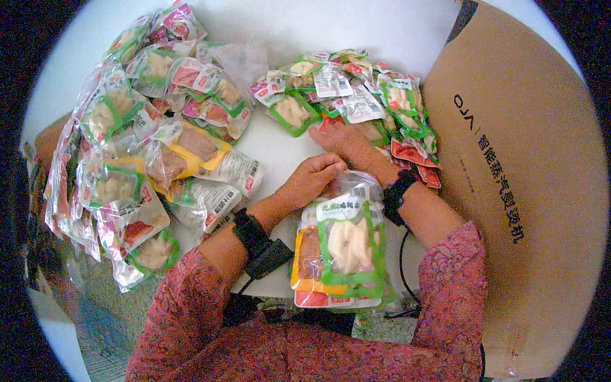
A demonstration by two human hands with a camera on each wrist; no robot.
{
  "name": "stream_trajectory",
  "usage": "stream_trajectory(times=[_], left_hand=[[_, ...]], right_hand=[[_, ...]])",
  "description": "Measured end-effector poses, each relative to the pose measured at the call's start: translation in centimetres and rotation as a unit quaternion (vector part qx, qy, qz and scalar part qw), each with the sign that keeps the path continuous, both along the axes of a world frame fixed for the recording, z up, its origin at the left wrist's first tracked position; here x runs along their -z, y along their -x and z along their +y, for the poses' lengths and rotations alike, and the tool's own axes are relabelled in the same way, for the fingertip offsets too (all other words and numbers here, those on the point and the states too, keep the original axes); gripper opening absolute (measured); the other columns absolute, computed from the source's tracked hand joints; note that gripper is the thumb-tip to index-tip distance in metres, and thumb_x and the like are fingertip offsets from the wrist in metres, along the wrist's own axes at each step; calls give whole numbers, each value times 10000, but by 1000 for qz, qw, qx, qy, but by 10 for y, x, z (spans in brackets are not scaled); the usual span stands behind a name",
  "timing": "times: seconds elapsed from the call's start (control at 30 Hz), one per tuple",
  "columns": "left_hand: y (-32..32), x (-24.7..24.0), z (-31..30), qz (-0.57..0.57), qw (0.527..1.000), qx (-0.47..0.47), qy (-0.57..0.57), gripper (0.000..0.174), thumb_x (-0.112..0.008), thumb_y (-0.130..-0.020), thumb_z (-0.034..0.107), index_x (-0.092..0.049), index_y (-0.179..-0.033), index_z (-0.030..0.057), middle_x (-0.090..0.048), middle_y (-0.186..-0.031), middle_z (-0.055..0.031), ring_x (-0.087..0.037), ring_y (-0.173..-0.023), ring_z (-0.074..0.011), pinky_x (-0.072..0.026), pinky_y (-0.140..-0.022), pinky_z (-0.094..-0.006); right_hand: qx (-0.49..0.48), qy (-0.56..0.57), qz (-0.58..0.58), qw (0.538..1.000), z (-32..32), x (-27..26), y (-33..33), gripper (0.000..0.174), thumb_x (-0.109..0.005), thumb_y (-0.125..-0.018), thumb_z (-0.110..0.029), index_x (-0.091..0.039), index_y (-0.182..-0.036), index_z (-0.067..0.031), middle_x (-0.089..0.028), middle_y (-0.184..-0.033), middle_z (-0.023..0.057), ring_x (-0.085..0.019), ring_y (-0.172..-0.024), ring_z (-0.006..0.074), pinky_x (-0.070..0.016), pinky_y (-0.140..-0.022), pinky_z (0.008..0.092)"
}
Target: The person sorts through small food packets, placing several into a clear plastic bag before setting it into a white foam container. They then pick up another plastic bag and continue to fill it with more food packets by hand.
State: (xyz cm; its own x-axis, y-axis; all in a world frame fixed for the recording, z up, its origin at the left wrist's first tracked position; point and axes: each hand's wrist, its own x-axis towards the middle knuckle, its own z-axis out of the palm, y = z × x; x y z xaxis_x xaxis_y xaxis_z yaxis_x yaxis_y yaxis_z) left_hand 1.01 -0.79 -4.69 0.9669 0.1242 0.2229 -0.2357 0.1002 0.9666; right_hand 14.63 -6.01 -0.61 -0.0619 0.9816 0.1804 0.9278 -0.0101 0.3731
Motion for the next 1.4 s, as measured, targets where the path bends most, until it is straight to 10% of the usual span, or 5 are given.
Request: stream_trajectory(times=[0.33,0.47,0.53,0.97,1.4], left_hand=[[3,-4,-1,16,995,-24,92,278,-407,-900,298,-527,-872,49,-488,-645,14,-439,-525,-62,-370,-464,-196],[6,-8,0,46,994,-22,94,253,-439,-888,291,-531,-893,55,-507,-666,11,-416,-508,-49,-343,-450,-192],[10,-16,-2,66,995,-22,69,243,-456,-882,289,-530,-910,59,-515,-679,11,-406,-500,-45,-339,-448,-191],[6,-15,1,60,963,-91,247,203,-578,-816,245,-539,-950,97,-565,-717,4,-405,-461,-37,-304,-381,-165],[12,-23,-9,75,976,-136,154,313,-460,-871,386,-547,-947,94,-538,-692,18,-401,-484,-42,-292,-407,-182]], right_hand=[[26,-287,114,951,-30,-56,3,261,-527,-739,-78,-522,-998,-46,-575,-803,168,-577,-771,300,-468,-694,380],[47,-461,399,792,-50,-58,-14,173,-499,-783,-35,-565,-940,-4,-601,-873,111,-569,-753,182,-454,-713,278],[43,-479,652,586,-59,-53,-12,165,-499,-792,-41,-564,-939,-1,-588,-860,58,-549,-745,134,-451,-683,247],[-24,-283,846,452,-79,-6,21,286,-565,-815,-151,-499,-1074,-50,-585,-923,23,-565,-723,89,-463,-554,206],[-27,-285,844,453,-79,0,12,306,-565,-809,-221,-513,-1062,-58,-587,-908,21,-565,-768,93,-473,-621,230]])
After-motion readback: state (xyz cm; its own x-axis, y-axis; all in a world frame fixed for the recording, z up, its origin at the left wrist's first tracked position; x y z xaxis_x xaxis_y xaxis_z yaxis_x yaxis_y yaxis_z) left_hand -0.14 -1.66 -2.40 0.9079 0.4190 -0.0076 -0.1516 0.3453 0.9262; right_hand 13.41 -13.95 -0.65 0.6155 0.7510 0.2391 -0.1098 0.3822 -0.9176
